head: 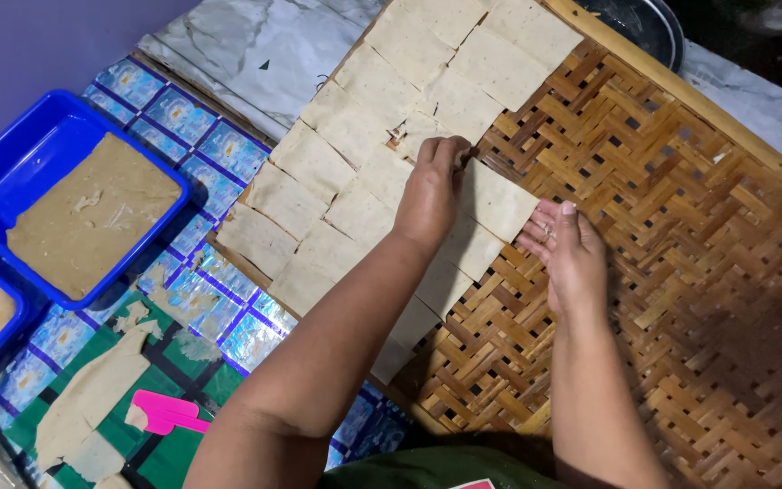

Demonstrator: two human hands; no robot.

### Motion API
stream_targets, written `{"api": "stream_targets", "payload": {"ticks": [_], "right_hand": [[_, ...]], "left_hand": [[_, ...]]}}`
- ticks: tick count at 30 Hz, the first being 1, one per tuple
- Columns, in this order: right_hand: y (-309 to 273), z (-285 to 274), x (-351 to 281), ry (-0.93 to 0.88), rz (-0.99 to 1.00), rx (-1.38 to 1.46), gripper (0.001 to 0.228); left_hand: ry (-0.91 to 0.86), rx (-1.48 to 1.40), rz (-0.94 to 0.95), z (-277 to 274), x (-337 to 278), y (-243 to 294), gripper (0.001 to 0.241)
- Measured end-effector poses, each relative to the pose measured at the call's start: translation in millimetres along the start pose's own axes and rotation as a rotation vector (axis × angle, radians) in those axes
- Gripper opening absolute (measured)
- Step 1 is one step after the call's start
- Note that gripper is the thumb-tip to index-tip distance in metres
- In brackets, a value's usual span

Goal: Flattening and cutting dough into square sheets on a plastic-covered floor workstation.

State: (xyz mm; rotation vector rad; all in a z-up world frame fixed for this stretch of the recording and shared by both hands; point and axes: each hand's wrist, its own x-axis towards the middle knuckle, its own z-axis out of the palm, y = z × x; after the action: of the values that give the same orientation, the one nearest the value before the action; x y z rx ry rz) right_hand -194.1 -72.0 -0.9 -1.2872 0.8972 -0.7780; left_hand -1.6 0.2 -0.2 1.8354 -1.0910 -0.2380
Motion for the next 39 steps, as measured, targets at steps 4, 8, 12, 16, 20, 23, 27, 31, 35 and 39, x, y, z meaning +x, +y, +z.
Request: {"api": "stream_targets", "payload": {"ticks": [4,8,12,16,20,23,27,31,35,39], "right_hand": [[-4,-1,-1,0.056,-0.275,-0.444,0.031],[-4,27,22,-0.072,-0.536,-0.664,0.022],[-15,46,31,-0.153,-0.444,-0.669,0.026],[12,54,61,-0.138,-0.658,-0.663,0.027],[-5,61,59,-0.209,-0.719,-0.931,0.033],[0,62,65,-0.184,-0.677,-0.918,0.030],[8,58,73,-0.140,-0.651,-0.833,0.024],[-12,55,67,-0.136,-0.591,-0.851,0.020],[-26,53,64,-0.172,-0.266,-0.406,0.019],[-11,37,83,-0.194,-0.001,0.226,0.017]], "left_hand": [[0.002,0.007,0.000,-3,-1,2,0.032],[0.031,-0.021,-0.008,3,3,-3,0.033],[0.048,-0.052,-0.031,13,4,-21,0.036],[0.078,-0.065,-0.038,5,0,-11,0.033],[0.124,-0.156,-0.074,-1,-1,-6,0.032],[0.178,-0.272,-0.131,4,2,-13,0.029],[0.262,-0.433,-0.217,-1,-1,-11,0.028],[0.316,-0.415,-0.195,-35,-27,-6,0.028],[0.295,-0.474,-0.243,-81,-92,-10,0.029],[0.341,-0.447,-0.391,-125,-192,-38,0.028]]}}
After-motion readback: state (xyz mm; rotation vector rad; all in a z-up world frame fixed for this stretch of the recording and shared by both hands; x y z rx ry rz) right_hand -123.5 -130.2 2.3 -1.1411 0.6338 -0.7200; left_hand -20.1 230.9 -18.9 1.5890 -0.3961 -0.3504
